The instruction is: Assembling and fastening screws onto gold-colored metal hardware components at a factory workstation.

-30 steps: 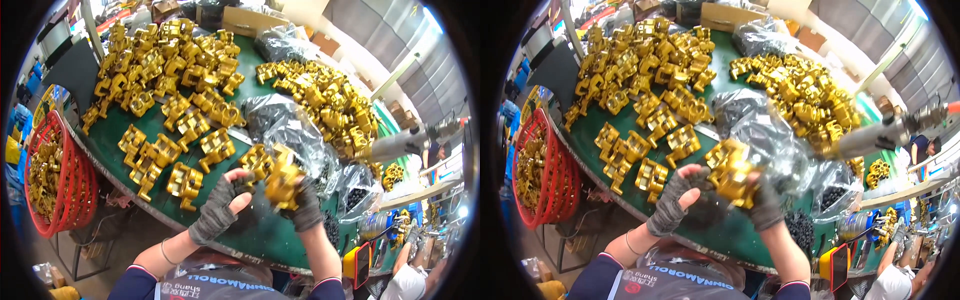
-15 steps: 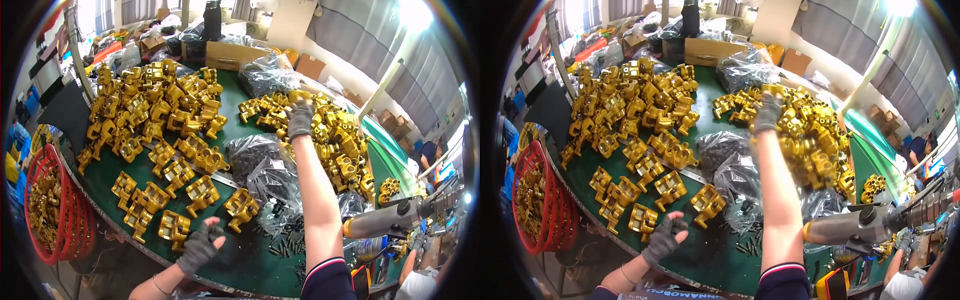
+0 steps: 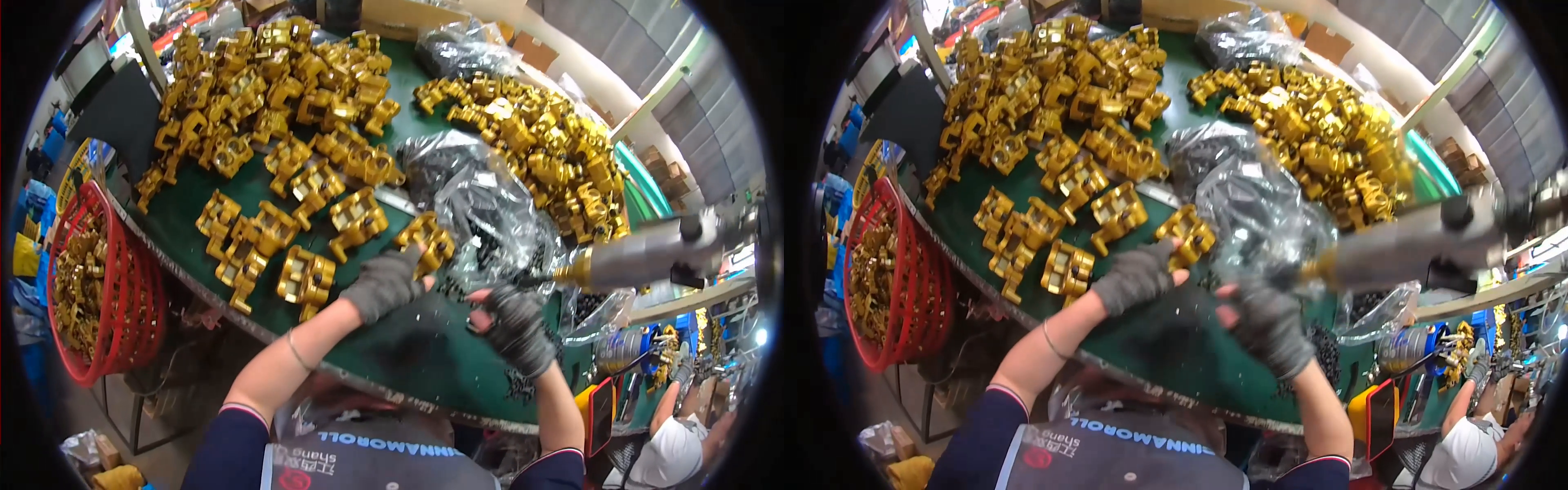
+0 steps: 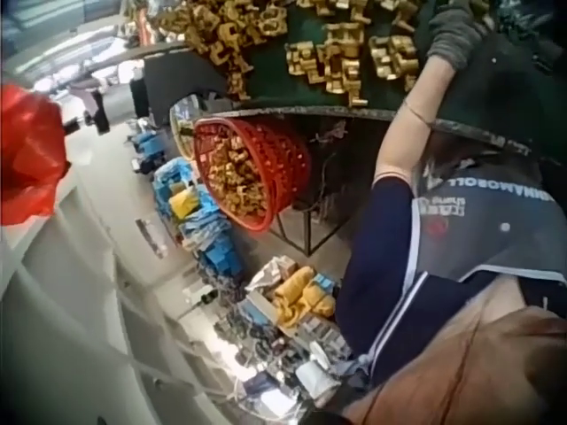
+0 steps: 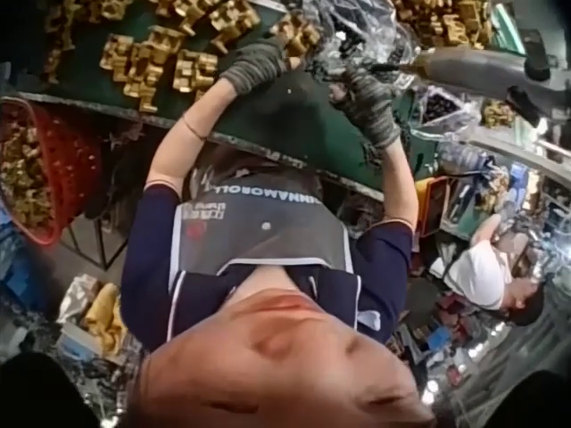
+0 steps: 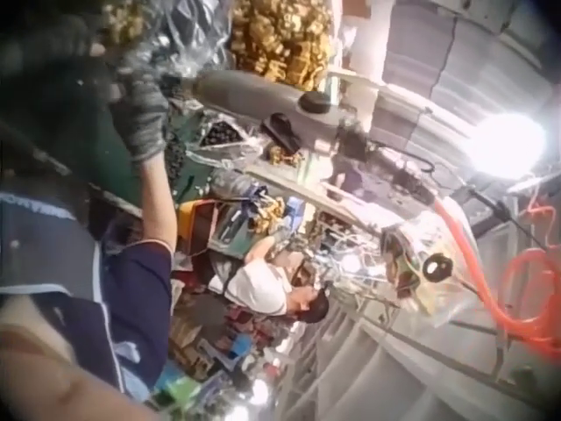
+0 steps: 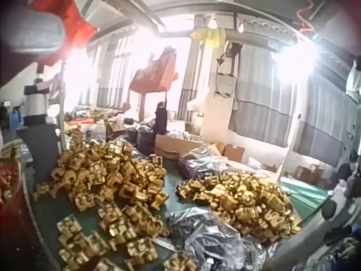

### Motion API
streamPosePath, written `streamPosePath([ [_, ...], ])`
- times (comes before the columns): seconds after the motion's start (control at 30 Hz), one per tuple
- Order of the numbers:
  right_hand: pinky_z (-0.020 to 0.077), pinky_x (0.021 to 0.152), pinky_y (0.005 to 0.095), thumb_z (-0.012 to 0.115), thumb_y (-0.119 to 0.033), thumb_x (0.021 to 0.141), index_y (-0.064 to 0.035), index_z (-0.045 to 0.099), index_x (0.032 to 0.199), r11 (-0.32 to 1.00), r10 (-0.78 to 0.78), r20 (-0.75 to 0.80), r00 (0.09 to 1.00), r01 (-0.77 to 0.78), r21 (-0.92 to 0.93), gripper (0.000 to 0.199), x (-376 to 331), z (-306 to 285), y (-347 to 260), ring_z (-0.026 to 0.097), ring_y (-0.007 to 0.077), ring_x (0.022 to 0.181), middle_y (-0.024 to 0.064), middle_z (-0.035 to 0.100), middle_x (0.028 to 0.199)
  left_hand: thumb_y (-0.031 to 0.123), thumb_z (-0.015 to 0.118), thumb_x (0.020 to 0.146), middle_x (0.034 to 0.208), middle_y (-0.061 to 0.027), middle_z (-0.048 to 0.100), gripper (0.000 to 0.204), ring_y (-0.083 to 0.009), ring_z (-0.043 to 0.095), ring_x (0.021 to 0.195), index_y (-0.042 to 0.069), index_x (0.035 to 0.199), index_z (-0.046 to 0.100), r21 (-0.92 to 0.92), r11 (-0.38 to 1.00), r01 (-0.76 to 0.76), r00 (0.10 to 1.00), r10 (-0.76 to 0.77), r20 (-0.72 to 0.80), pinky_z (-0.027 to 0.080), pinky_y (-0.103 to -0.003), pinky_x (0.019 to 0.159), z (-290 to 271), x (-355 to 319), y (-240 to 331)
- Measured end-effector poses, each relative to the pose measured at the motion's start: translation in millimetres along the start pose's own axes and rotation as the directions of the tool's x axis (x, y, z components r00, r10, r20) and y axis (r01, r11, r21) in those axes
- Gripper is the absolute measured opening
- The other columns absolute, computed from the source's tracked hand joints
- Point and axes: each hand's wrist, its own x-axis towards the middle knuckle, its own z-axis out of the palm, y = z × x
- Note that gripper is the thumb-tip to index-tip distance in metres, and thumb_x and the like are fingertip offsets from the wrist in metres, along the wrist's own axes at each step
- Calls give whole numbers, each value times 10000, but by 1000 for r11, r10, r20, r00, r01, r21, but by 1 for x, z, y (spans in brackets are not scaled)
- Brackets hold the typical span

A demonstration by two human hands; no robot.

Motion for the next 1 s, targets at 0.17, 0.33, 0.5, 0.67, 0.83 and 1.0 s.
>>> streamPosePath([
  [0.17,444,678,381,592,-107,726,-66,568,914,953,268,6,963,-264,-146,193,-39,-4,45,560,305,786,128,580,840,350,629,732,827,-137,594,428,-309,575,751,82,1036,491,83,996,20,999,-24,46,458,-380,668,-1,-22,3],
  [0.33,446,685,380,588,-101,731,-69,556,915,921,297,91,950,-260,-292,189,-61,13,54,557,302,786,121,576,861,296,631,715,806,-130,586,349,-304,568,754,78,964,522,223,975,-3,987,-33,155,447,-387,675,-24,-79,10],
  [0.5,450,664,382,593,-99,727,-73,560,887,938,90,55,994,-66,-340,166,-39,46,64,555,304,784,118,573,866,239,646,664,812,-135,567,290,-293,556,775,68,878,552,524,823,-218,972,233,38,435,-375,669,-29,-107,14],
  [0.67,463,646,351,595,-76,732,-66,566,864,946,228,62,972,-206,-250,136,-34,45,51,574,272,722,103,589,809,208,657,659,887,-114,564,300,-264,549,811,73,909,561,334,925,-180,983,159,90,443,-363,674,-21,-100,-4],
  [0.83,463,637,273,615,-45,737,-46,570,858,875,312,-24,950,-277,398,129,-27,44,-10,575,167,667,74,593,739,221,642,728,949,-58,564,363,-181,550,841,88,1046,528,-841,-154,519,842,-77,534,467,-318,678,-7,-92,1],
  [1.0,452,637,233,637,-32,732,-29,569,863,886,253,-106,961,-186,425,148,-19,71,-30,555,109,678,58,588,744,190,619,784,903,-22,562,325,-139,557,814,89,1066,492,-744,-539,394,811,-178,558,495,-279,681,18,-93,15],
])
